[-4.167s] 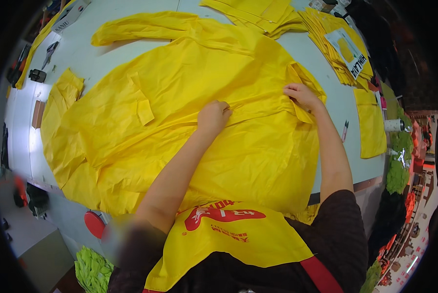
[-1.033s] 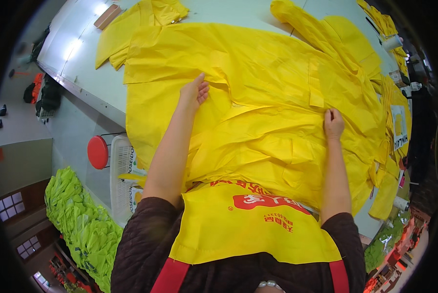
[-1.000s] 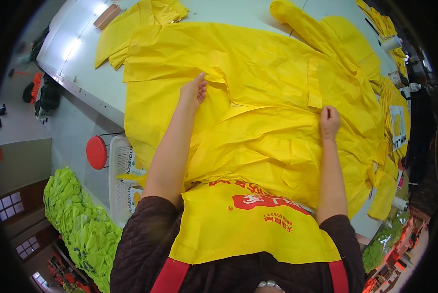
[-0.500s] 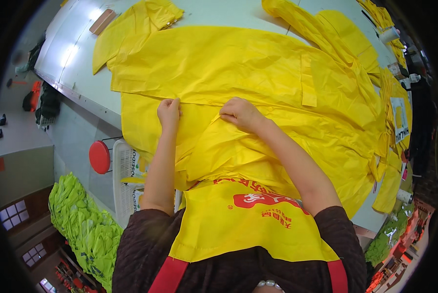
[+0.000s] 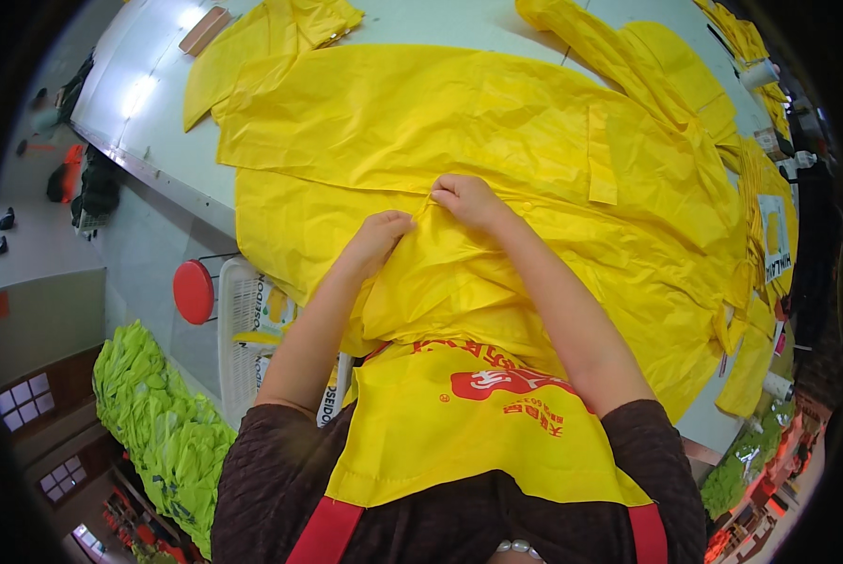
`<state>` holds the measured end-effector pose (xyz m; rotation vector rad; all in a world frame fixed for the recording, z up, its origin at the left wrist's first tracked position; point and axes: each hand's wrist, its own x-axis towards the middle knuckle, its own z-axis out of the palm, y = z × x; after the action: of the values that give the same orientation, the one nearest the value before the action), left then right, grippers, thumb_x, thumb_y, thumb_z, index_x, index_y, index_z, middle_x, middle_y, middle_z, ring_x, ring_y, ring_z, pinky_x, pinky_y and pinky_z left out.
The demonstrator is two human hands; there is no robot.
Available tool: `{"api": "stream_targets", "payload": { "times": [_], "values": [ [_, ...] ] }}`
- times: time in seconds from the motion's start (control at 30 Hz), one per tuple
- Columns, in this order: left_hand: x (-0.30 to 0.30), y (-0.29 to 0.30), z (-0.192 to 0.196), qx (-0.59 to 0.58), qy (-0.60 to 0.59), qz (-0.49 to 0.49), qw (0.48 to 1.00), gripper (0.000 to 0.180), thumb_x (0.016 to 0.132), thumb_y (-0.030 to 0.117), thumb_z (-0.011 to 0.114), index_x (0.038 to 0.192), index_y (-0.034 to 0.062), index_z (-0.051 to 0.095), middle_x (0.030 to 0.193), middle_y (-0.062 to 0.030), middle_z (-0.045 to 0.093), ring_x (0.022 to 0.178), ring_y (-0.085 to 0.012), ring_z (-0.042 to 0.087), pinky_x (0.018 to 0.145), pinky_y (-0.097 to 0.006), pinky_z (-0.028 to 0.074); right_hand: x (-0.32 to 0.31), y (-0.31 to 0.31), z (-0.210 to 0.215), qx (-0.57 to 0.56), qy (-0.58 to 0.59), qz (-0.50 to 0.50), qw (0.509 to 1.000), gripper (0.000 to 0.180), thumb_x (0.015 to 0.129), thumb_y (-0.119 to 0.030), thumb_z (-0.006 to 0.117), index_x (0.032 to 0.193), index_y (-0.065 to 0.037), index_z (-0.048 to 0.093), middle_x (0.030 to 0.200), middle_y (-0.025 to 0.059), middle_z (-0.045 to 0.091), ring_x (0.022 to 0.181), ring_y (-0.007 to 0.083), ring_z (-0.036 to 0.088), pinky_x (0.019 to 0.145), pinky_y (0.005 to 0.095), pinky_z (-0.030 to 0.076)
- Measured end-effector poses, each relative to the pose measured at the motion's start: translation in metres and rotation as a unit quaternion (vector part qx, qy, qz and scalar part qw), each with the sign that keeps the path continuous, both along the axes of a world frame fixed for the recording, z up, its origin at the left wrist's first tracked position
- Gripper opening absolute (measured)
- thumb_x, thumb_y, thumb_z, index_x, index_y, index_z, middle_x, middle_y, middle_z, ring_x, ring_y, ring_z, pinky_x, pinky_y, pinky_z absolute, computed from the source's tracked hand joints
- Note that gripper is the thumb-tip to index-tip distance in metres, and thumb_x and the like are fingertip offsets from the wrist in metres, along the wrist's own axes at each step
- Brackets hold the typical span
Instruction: The person folds a yellow raincoat on a table, aligning edges and smoothing the fabric. They use shears to trim loose threads and then fold the garment into a compact rectangle, placing it with other folded items.
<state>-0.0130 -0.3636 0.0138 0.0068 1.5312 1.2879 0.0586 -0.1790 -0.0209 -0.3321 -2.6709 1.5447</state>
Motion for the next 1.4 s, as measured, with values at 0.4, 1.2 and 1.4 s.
{"api": "stream_targets", "payload": {
  "times": [0.4,1.2,1.4],
  "values": [
    [-0.021,0.017,0.015,0.071,0.068,0.054,0.994,0.012,0.084,0.015,0.058,0.085,0.0037,0.058,0.069,0.0021,0.056,0.062,-0.0045,0.051,0.055,-0.019,0.042,-0.001,0.005,0.014,-0.100,-0.069,0.026,0.992,0.028,0.077,-0.033,0.063,0.074,-0.006,0.064,0.062,0.0061,0.057,0.057,0.0145,0.052,0.055,0.0261,0.042],
    [-0.055,0.031,-0.012,-0.082,0.377,-0.132,0.913,0.022,0.074,0.019,0.068,0.082,-0.0008,0.066,0.071,-0.0067,0.064,0.065,-0.0120,0.056,0.062,-0.027,0.045,-0.027,-0.003,0.037,0.113,-0.244,-0.059,0.961,0.027,0.071,-0.037,0.064,0.085,-0.015,0.067,0.091,0.0082,0.066,0.089,0.0250,0.062,0.074,0.0381,0.049],
    [-0.067,0.030,-0.020,-0.102,0.340,-0.160,0.921,0.024,0.072,0.023,0.071,0.076,0.0006,0.064,0.067,-0.0047,0.061,0.061,-0.0118,0.053,0.057,-0.028,0.044,-0.028,-0.009,0.037,0.135,-0.240,-0.064,0.959,0.027,0.070,-0.036,0.064,0.084,-0.013,0.067,0.090,0.0088,0.066,0.088,0.0254,0.062,0.073,0.0384,0.049]
  ]
}}
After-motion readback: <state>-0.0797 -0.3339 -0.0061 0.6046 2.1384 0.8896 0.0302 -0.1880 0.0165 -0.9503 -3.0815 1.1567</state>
